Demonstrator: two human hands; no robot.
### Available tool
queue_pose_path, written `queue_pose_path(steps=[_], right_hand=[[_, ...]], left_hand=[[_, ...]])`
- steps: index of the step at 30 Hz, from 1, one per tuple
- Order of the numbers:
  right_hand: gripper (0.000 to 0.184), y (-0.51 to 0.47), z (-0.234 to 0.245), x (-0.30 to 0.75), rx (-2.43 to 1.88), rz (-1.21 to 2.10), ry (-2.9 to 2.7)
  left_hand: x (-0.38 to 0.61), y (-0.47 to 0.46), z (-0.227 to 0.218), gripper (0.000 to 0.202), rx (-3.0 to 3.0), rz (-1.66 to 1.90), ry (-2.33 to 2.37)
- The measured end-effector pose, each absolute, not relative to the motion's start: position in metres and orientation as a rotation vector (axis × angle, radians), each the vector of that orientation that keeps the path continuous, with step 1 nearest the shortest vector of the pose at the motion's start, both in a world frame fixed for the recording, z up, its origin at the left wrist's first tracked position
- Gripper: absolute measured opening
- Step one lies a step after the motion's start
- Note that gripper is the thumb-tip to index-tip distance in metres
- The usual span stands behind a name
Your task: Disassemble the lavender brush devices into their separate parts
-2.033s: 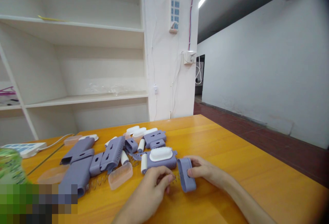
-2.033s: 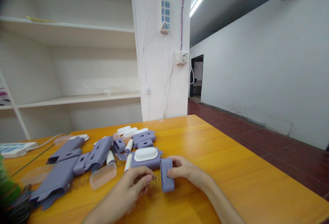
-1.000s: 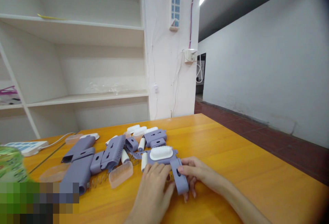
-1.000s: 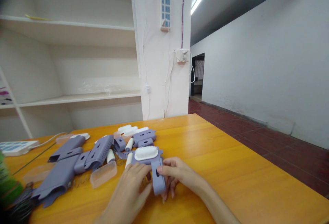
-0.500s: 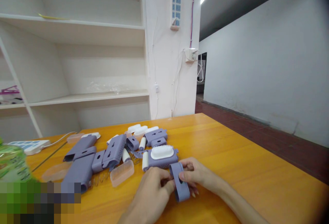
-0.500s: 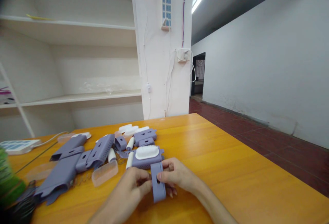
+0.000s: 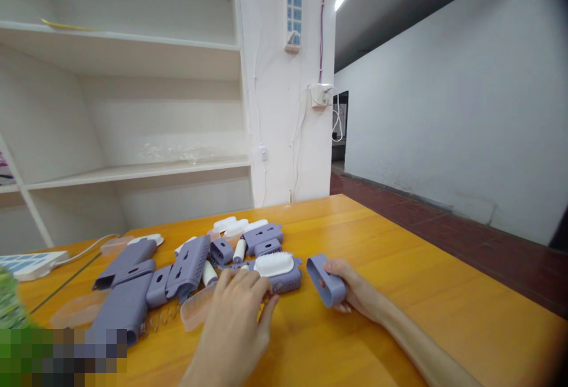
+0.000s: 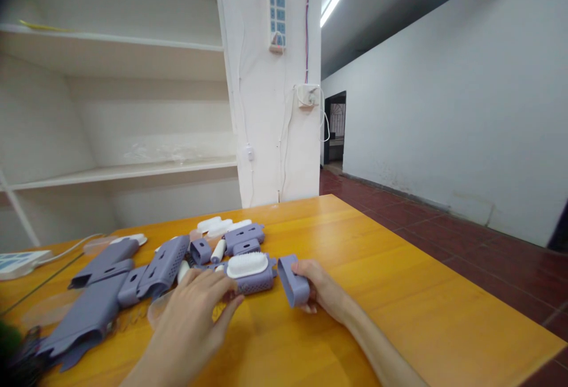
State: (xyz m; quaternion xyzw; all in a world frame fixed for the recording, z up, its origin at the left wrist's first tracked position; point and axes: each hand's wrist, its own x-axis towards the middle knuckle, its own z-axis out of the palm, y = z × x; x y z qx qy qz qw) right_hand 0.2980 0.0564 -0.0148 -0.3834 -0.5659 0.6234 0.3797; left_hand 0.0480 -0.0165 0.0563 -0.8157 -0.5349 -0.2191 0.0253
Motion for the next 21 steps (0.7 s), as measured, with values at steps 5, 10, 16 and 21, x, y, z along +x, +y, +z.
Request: queue_pose_path(steps=[5,10,16,21], right_hand=[[0.044,0.039,-0.011,0.261,-0.981,1.397,-1.888],[0.04,0.016,-0.002,0.234,-1.113,0.711,-2.195],[0.034,0.017,0.0,0.236,-1.087,0.505,-2.097],[0.015,0.044,-0.005,0.253,-1.106,0.121,-1.812]], left_hand=[[0.038,-0.002,0.049,0.02,-2.424,-0.258,-1.828],[0.036,-0.004,0.039,0.033,-2.186,-0.183,-1.952],[0.048,-0.017,0.042,0.039,-2.027,-0.549,-1.856],[0.091,-0.02,-0.008,0.012,-2.485,-0.833,-1.165]])
